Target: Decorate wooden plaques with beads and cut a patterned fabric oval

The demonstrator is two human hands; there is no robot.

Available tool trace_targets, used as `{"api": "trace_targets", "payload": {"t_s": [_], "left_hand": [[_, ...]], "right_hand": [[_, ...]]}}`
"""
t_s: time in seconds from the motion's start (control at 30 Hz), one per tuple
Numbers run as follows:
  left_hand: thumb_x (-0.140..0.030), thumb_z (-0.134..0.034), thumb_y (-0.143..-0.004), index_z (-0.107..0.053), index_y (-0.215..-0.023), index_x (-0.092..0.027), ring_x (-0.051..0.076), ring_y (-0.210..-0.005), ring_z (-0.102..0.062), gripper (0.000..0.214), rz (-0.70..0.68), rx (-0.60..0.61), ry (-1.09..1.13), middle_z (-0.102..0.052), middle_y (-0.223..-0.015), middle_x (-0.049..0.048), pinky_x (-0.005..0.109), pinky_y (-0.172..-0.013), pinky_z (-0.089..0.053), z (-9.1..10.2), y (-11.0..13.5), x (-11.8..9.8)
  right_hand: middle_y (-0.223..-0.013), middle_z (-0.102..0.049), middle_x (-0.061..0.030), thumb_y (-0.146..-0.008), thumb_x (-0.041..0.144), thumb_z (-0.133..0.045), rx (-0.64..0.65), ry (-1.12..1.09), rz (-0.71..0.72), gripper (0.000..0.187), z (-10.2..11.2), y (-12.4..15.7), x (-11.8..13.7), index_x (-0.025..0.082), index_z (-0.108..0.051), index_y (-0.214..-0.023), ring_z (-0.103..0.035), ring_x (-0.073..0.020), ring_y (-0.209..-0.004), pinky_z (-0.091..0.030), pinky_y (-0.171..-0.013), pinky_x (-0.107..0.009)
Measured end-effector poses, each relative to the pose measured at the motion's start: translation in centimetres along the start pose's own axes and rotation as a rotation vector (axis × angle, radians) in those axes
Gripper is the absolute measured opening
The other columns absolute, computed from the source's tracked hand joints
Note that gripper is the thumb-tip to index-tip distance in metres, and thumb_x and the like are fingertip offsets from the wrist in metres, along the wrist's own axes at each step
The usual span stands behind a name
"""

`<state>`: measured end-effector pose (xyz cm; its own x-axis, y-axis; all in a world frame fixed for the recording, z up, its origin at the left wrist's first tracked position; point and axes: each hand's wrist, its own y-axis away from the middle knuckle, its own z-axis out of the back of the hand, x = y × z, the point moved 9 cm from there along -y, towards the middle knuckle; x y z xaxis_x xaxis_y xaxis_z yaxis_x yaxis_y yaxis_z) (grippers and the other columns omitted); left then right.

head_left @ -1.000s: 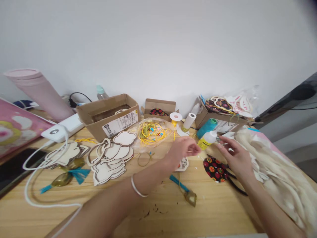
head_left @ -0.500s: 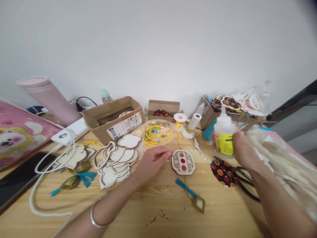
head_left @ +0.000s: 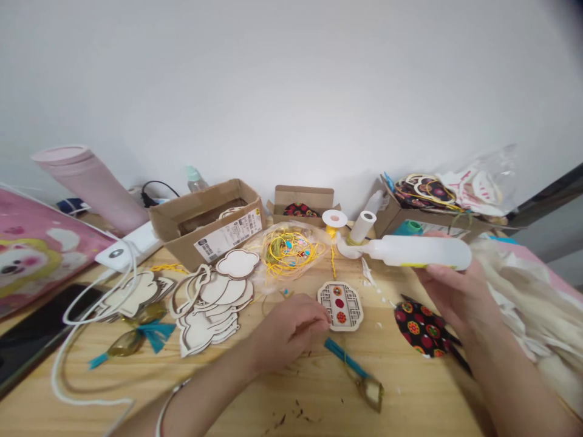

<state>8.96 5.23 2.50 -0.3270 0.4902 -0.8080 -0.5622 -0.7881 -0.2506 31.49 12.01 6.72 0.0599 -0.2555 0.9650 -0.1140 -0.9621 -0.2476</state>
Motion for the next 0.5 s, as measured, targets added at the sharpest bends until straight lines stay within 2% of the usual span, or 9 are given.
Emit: {"api": "trace_targets", "payload": {"t_s": [0.1,0.2,0.27,0.33,0.4,0.5], "left_hand": [[-0.023,-0.051,-0.089,-0.067,-0.086,-0.016,0.016,-0.095,-0.063,0.018,-0.069,0.011,-0.034,-0.072,-0.097,0.0081,0.028,-0.087,-0.046,-0.3,0.0,-0.6],[-0.025,-0.056,-0.086,-0.068,-0.085,-0.016,0.016,-0.095,-0.063,0.015,-0.111,-0.004,-0.062,-0.072,-0.099,0.0088,0.028,-0.087,-0.047,-0.4,0.1,-0.7],[-0.025,-0.057,-0.086,-0.069,-0.085,-0.017,0.016,-0.096,-0.063,0.014,-0.113,-0.003,-0.075,-0.072,-0.1,0.0091,0.028,-0.087,-0.048,-0.5,0.1,-0.6],[-0.025,-0.056,-0.087,-0.069,-0.086,-0.018,0.017,-0.101,-0.062,0.015,-0.098,0.011,-0.079,-0.071,-0.105,0.0091,0.029,-0.09,-0.048,-0.7,0.1,-0.2],[-0.026,-0.055,-0.087,-0.069,-0.088,-0.019,0.017,-0.109,-0.06,0.016,-0.094,0.039,-0.079,-0.069,-0.111,0.0089,0.031,-0.096,-0.045,-1.0,0.2,-0.1],[-0.027,-0.053,-0.089,-0.069,-0.09,-0.019,0.018,-0.116,-0.057,0.018,-0.11,0.117,-0.099,-0.067,-0.118,0.0081,0.035,-0.106,-0.037,-2.0,0.3,-0.1]], "right_hand": [[-0.073,-0.061,-0.0023,-0.072,0.055,-0.066,0.066,-0.15,-0.109,0.03,-1.9,0.2,-1.4,0.026,-0.065,-0.08,-0.048,-0.0129,-0.052,-0.045,-0.041,-0.025],[-0.064,-0.05,0.001,-0.071,0.061,-0.064,0.096,-0.31,-0.215,0.037,-3.3,0.6,-2.9,0.025,-0.063,-0.075,-0.032,-0.009,-0.045,-0.033,-0.031,-0.02],[-0.065,-0.05,0.0012,-0.063,0.059,-0.072,0.11,-0.342,-0.239,0.038,-3.9,1.0,-3.3,0.025,-0.062,-0.074,-0.032,-0.009,-0.047,-0.031,-0.03,-0.019],[-0.067,-0.053,0.001,-0.06,0.049,-0.077,0.122,-0.301,-0.224,0.032,-4.2,1.2,-3.3,0.025,-0.062,-0.076,-0.033,-0.0095,-0.048,-0.031,-0.032,-0.019],[-0.067,-0.055,0.0012,-0.063,0.041,-0.075,0.107,-0.268,-0.195,0.025,-4.2,1.4,-2.9,0.026,-0.063,-0.08,-0.033,-0.0095,-0.047,-0.032,-0.033,-0.02],[-0.067,-0.059,0.0009,-0.071,0.043,-0.066,0.034,-0.301,-0.2,0.019,-3.9,1.6,-2.6,0.026,-0.063,-0.079,-0.035,-0.0083,-0.043,-0.035,-0.035,-0.021]]}}
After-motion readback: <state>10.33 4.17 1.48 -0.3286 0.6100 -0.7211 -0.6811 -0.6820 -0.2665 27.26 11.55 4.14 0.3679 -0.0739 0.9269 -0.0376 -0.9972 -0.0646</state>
